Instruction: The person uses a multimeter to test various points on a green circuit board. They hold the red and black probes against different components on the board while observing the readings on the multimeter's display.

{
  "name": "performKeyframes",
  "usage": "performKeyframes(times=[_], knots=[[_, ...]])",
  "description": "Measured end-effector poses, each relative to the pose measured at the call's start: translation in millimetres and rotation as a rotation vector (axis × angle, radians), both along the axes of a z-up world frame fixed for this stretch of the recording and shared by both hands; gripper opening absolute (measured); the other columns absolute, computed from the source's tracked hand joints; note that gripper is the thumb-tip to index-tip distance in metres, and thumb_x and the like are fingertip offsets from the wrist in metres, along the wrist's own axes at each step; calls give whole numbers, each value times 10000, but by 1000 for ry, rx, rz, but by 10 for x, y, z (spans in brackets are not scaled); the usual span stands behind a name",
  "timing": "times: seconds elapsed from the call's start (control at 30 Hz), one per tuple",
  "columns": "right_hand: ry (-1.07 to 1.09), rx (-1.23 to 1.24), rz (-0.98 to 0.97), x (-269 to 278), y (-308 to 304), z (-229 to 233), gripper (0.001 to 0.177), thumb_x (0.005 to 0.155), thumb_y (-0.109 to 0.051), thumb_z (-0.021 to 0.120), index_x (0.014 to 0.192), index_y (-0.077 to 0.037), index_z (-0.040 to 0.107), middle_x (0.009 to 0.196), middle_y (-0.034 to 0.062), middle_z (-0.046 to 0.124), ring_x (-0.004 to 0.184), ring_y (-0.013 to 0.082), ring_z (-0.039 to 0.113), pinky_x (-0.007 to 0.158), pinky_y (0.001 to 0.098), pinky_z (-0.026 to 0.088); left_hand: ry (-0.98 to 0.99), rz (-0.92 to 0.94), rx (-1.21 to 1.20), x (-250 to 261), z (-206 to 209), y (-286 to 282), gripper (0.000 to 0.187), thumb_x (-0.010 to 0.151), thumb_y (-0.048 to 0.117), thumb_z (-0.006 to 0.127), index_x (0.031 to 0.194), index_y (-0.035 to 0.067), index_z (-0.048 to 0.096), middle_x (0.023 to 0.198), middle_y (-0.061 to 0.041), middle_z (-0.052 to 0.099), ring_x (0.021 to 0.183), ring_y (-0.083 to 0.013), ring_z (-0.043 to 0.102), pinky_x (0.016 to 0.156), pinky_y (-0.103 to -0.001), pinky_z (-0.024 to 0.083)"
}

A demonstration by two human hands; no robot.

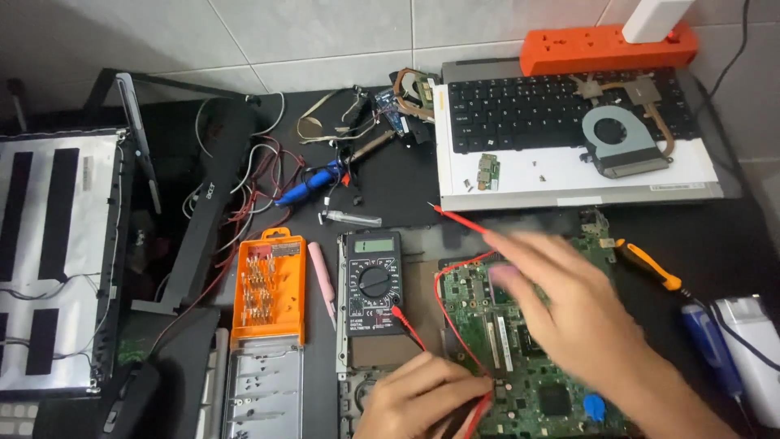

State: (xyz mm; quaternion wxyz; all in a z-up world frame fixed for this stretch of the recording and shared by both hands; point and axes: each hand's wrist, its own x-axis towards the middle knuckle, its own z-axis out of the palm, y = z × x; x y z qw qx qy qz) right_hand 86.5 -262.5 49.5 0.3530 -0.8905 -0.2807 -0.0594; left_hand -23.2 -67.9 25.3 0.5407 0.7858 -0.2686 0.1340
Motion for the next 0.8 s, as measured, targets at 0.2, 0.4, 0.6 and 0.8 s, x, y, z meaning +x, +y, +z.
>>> performKeyframes(times=[0.2, 0.4, 0.6, 0.8], knots=[[107, -439, 72, 429, 150, -348, 785, 763, 249, 545, 1409, -187, 641, 1284, 43, 638, 1111, 238, 565, 725, 446, 586, 53, 13, 24, -133, 121, -109, 161, 1077, 100, 571, 1100, 50, 723, 1024, -93, 679, 826, -246, 643, 699, -354, 544], [30, -272, 127, 521, 95, -535, 497, 792, 182, 552, 1162, -66, 772, 1162, 51, 720, 1066, 217, 643, 886, 413, 596, 99, 168, -28, -258, 513, -220, 218, 1069, 190, 589, 935, 131, 750, 846, -10, 670, 654, -134, 587, 563, -282, 453], [-203, -60, 154, 350, 13, -408, 515, 780, 208, 577, 1184, -51, 763, 1097, 45, 759, 999, 184, 671, 955, 318, 579, 197, 55, -72, -344, 497, -177, 206, 1077, 190, 599, 957, 140, 758, 844, -6, 704, 679, -113, 656, 610, -261, 530], [-224, 267, -10, -77, 2, -33, 236, 912, 37, 717, 1148, 28, 739, 924, 76, 798, 811, 140, 757, 792, 243, 598, 19, 30, 48, -332, 492, 6, 184, 1059, 165, 604, 978, 100, 755, 925, 14, 739, 746, -104, 692, 644, -247, 513]])
